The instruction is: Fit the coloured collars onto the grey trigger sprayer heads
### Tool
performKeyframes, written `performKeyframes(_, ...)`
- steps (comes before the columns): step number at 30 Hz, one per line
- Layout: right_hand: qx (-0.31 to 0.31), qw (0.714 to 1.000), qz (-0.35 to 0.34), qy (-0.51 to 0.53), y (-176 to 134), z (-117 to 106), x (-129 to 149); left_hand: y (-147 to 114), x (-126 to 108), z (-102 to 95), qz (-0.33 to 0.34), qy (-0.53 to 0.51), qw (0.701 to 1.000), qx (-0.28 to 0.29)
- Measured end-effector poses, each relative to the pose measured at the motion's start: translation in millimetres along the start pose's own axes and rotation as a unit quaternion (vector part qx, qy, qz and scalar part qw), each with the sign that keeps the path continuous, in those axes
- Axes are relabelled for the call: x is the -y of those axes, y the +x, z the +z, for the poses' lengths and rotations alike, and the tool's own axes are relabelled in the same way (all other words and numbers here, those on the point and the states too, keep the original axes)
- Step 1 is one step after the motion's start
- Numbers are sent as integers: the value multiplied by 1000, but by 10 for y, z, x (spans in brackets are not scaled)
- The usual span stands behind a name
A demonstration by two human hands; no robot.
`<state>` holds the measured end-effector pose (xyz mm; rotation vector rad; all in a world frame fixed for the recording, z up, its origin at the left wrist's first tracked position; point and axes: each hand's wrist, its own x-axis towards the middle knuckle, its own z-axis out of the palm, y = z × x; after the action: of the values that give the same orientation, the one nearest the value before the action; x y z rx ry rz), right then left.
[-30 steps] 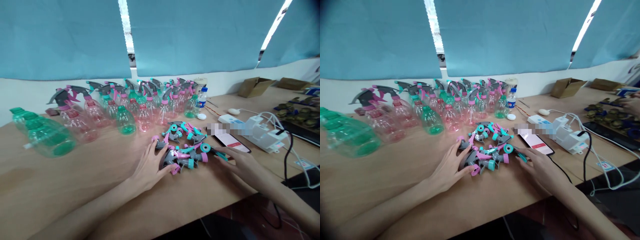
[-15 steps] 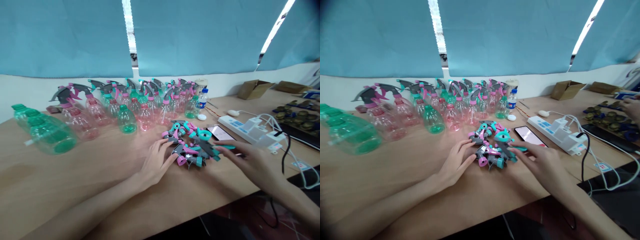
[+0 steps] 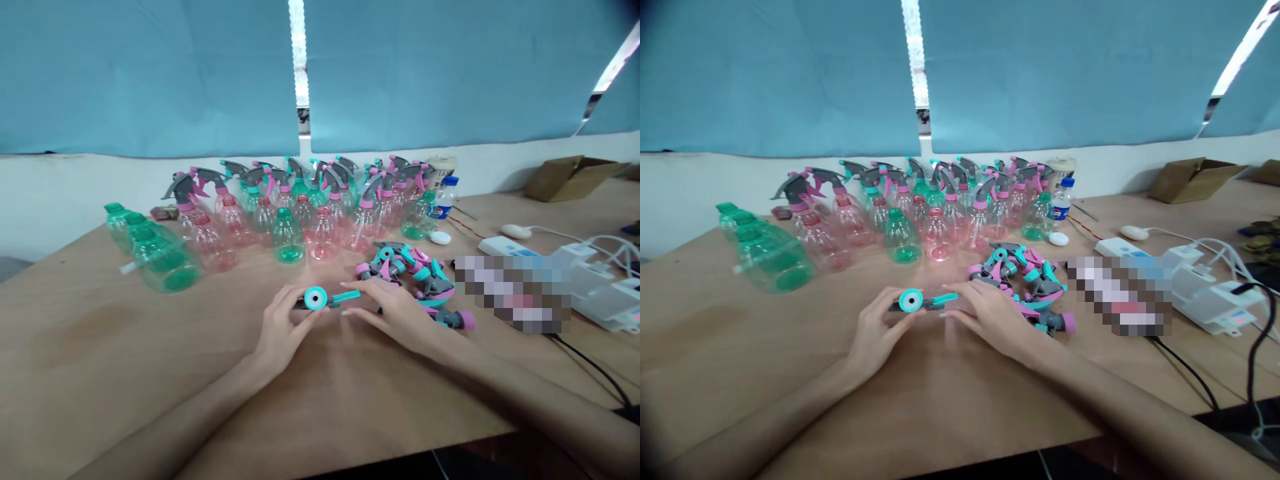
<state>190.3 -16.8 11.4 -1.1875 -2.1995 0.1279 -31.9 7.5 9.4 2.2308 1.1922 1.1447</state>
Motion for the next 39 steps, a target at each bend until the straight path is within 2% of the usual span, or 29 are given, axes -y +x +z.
performKeyframes(4,7,998,5,-63,-113,147,-44,9,70,-37,-18,3,999,-29)
performKeyframes(10,5,989,-13,-149,-116,132,-267,-32,23,1,19,13,1000,17)
performKeyframes(13,-4,987,-45,-154,-102,65,-380,-53,-21,14,35,22,998,51)
performKeyframes(17,-5,985,-114,-131,-126,-22,-518,-61,-29,24,45,35,996,67)
performKeyframes(20,-33,984,-126,-118,-126,-57,-562,-67,-14,39,67,43,993,82)
performKeyframes(22,-68,985,-123,-99,-95,-63,-506,-71,-9,51,85,47,991,87)
performKeyframes(25,-122,984,-124,-37,-7,-47,-273,-72,-12,67,97,56,991,79)
performKeyframes(27,-123,984,-124,18,56,-19,-69,-70,-12,72,93,62,991,70)
performKeyframes(31,-61,986,-106,109,106,97,216,-70,3,71,91,64,991,67)
performKeyframes(34,-51,987,-115,99,68,198,249,-75,8,69,83,62,991,79)
performKeyframes(39,-94,989,-117,17,-5,237,195,-82,-13,72,66,41,992,101)
